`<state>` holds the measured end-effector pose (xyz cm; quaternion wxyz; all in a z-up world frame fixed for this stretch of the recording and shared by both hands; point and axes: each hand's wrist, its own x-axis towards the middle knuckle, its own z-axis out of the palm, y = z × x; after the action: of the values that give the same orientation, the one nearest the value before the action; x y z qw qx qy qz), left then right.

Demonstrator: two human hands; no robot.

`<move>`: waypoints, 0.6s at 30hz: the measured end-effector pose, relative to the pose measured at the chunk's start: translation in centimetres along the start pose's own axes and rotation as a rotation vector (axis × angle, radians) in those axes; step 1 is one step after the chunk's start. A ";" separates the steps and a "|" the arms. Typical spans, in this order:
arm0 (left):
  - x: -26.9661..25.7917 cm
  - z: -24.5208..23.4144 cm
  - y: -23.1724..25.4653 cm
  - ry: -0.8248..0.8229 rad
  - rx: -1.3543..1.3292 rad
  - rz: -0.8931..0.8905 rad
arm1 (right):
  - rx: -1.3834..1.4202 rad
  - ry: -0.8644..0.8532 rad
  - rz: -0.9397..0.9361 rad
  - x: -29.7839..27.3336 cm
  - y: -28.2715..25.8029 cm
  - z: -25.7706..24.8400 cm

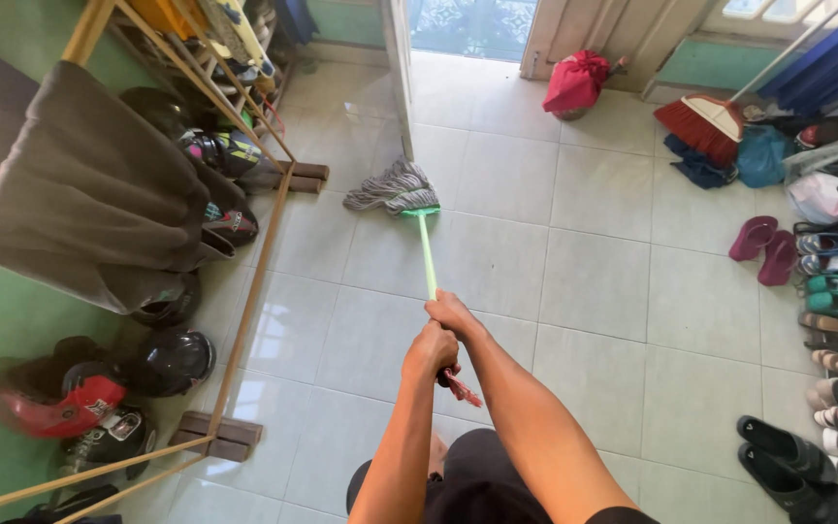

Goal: Mopping a tiled floor in an entryway near a shoe rack.

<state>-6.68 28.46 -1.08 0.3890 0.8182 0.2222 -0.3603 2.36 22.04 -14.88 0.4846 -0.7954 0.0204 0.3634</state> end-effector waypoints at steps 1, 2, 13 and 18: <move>-1.8 1.0 2.2 -0.005 0.002 -0.001 | 0.003 0.001 0.005 -0.7 0.9 -1.8; -3.2 1.9 4.6 0.026 -0.142 -0.071 | -0.016 -0.028 -0.026 -1.0 1.7 -3.9; -2.0 16.6 15.1 0.164 -0.270 0.022 | 0.255 -0.104 0.175 -9.3 7.5 -20.7; 0.4 18.3 16.7 0.148 -0.267 0.017 | 0.315 -0.044 0.135 -6.2 11.4 -22.1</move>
<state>-3.32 3.95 -1.40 0.4801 0.7853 0.2891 -0.2631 5.79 -3.35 -13.90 0.5781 -0.6983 0.1197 0.4048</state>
